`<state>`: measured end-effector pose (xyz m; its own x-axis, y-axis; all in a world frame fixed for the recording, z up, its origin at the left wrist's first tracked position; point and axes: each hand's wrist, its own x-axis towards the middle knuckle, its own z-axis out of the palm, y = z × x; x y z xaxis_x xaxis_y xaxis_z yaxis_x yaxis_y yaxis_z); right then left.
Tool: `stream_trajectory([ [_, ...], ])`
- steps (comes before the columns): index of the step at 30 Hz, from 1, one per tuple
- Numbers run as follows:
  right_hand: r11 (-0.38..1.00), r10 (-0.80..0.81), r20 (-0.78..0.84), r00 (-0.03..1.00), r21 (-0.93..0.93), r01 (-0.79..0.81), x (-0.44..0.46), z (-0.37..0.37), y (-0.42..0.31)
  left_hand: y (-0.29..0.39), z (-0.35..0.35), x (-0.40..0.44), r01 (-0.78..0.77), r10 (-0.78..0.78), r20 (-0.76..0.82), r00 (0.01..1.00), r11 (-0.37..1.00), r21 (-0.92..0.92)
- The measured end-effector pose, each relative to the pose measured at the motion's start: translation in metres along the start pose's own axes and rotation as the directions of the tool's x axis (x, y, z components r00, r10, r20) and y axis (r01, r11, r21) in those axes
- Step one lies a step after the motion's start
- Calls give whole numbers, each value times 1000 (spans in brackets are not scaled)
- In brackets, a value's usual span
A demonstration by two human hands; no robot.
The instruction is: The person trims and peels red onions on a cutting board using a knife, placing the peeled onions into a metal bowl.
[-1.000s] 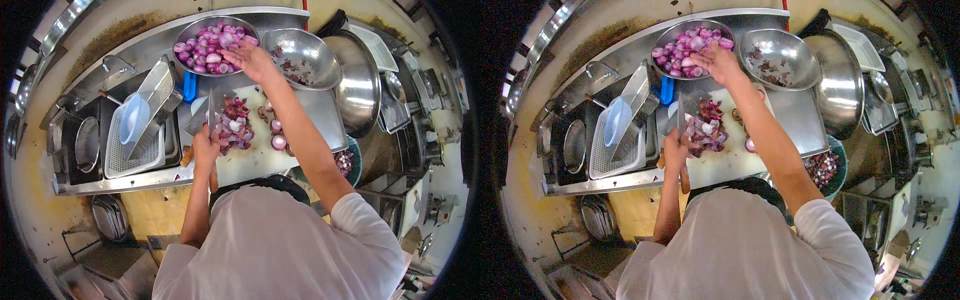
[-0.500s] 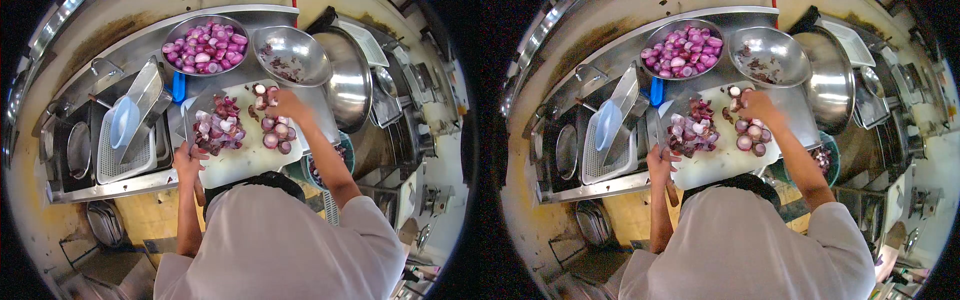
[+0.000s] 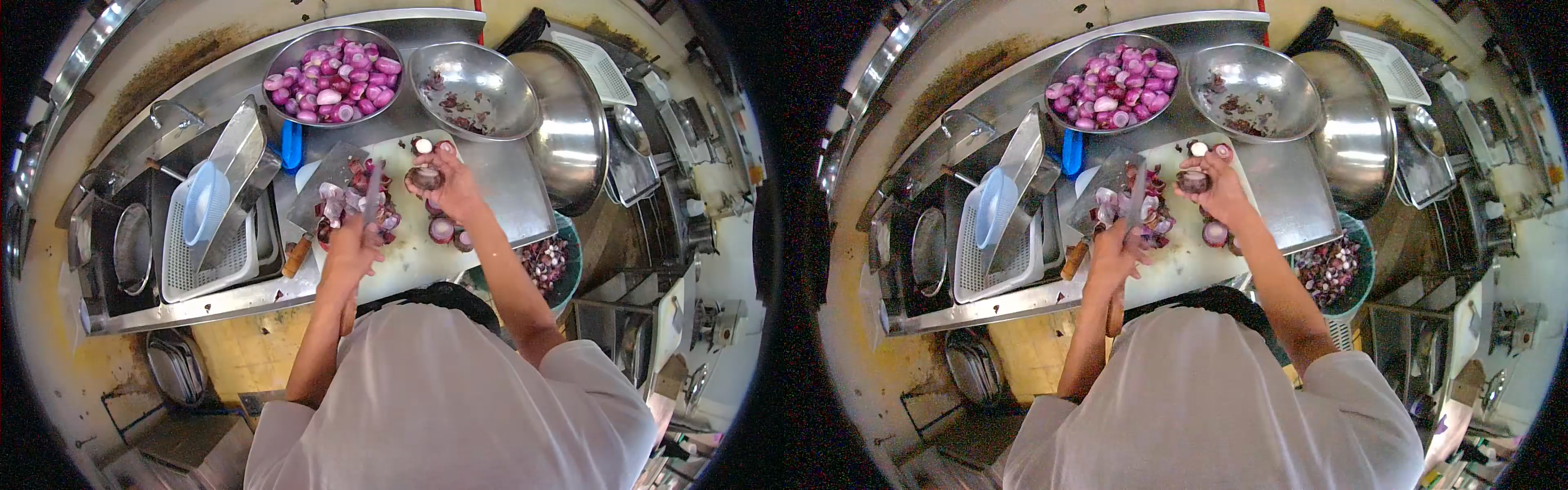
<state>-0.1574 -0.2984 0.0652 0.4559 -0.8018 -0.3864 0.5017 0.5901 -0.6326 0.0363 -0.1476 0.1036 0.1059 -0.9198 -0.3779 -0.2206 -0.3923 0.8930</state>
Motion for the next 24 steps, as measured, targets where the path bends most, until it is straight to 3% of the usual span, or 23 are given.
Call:
stream_trajectory([
  [5, 983, -121, -150, 981, -152, 98, 22, 14, 38, 9, 26, 9, -135, 130, 35, 991, 961, 242],
  [8, 953, -205, -262, 943, -272, 131, 32, 13, 50, 0, 35, 15, -279, 303, 0, 953, 880, 385],
  [10, 901, -310, -270, 912, -390, 191, 35, 9, 56, 1, 36, 16, -244, 270, -8, 963, 882, 404],
  [14, 890, -347, -325, 880, -410, 200, 47, -3, 71, -4, 40, 22, -215, 249, -40, 968, 896, 388],
  [17, 864, -400, -378, 835, -459, 207, 50, -4, 73, -18, 43, 31, -312, 356, -5, 935, 827, 467],
  [20, 838, -420, -421, 804, -520, 166, 43, 0, 70, -13, 43, 30, -294, 319, 11, 948, 858, 421],
  [22, 587, -645, -291, 707, -781, 214, 31, 7, 69, 8, 39, 20, -144, 136, 54, 989, 968, 206],
  [24, 583, -623, -291, 726, -792, 182, 25, 11, 69, 12, 37, 21, -121, 114, 51, 992, 977, 173],
])
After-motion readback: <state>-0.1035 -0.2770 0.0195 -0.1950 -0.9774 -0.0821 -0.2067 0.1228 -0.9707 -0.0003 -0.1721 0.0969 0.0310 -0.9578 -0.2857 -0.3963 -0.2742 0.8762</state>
